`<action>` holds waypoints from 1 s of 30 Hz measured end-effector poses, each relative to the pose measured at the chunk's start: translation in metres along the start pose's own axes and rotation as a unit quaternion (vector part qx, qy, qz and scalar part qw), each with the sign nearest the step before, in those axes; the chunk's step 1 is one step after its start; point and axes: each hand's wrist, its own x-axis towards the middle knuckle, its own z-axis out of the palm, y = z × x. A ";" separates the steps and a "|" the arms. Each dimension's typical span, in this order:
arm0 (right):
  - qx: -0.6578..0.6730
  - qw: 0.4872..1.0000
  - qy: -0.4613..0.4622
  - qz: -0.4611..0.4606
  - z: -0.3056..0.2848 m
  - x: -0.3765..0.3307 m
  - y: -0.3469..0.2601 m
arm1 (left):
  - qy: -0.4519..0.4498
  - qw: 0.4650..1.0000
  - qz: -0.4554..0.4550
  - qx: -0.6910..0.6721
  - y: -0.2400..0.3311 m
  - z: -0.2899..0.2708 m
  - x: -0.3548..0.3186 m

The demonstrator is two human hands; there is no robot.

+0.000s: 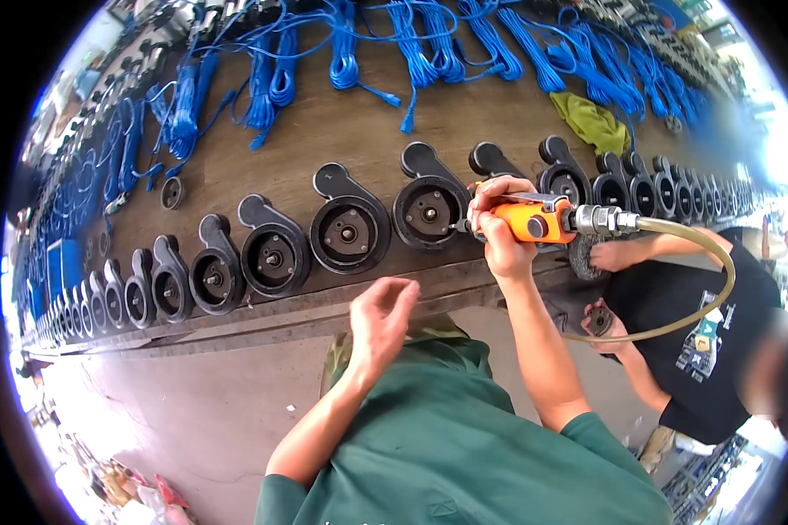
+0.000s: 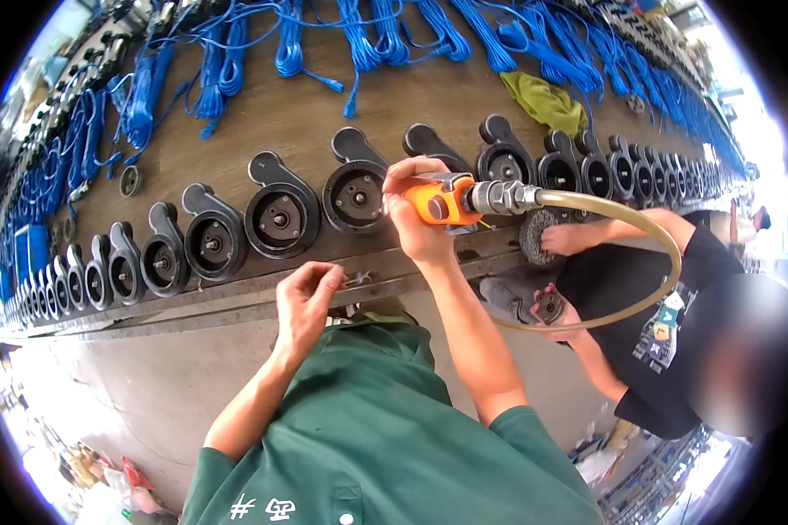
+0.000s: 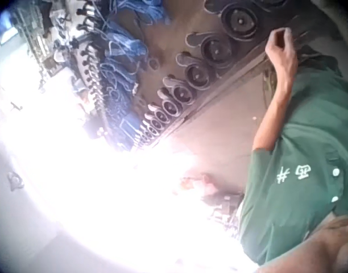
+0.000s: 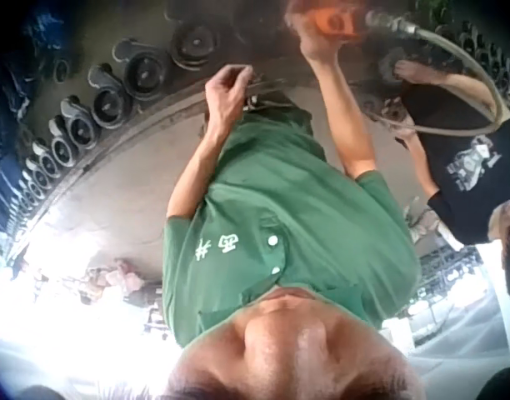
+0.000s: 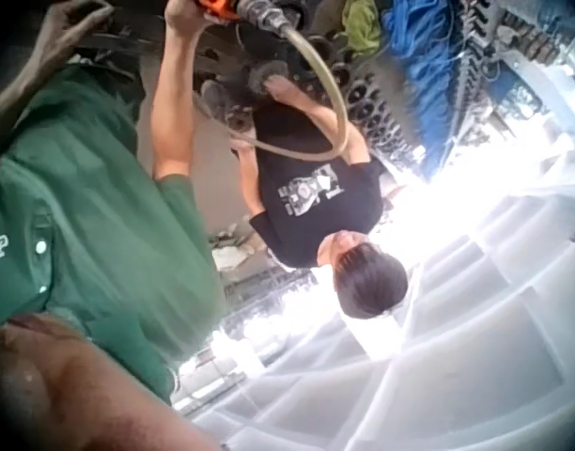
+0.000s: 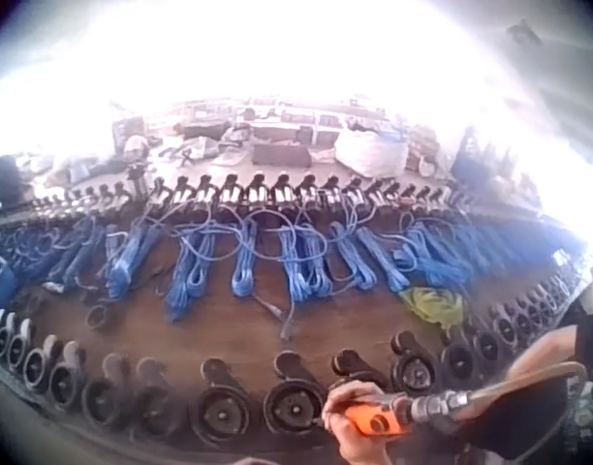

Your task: The person uses a pneumatic driver to secure parts into circular black housing units arranged on a long workbench. The person picks up small components from a container, positions them, and uses the tool to drive them into place one by one.

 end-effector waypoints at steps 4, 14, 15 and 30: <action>0.013 0.999 0.042 0.012 0.011 -0.001 -0.005 | -0.101 0.938 -0.263 -0.202 -0.002 0.018 0.023; -0.075 0.993 0.088 0.034 0.020 -0.005 0.006 | 0.022 0.949 -0.217 -0.228 -0.002 0.050 0.075; -0.076 0.992 0.097 0.026 0.020 -0.006 0.008 | 0.014 0.952 -0.231 -0.202 0.002 0.048 0.074; -0.061 0.996 0.061 -0.009 0.017 -0.009 0.016 | -0.023 0.957 -0.223 -0.186 -0.001 0.038 0.077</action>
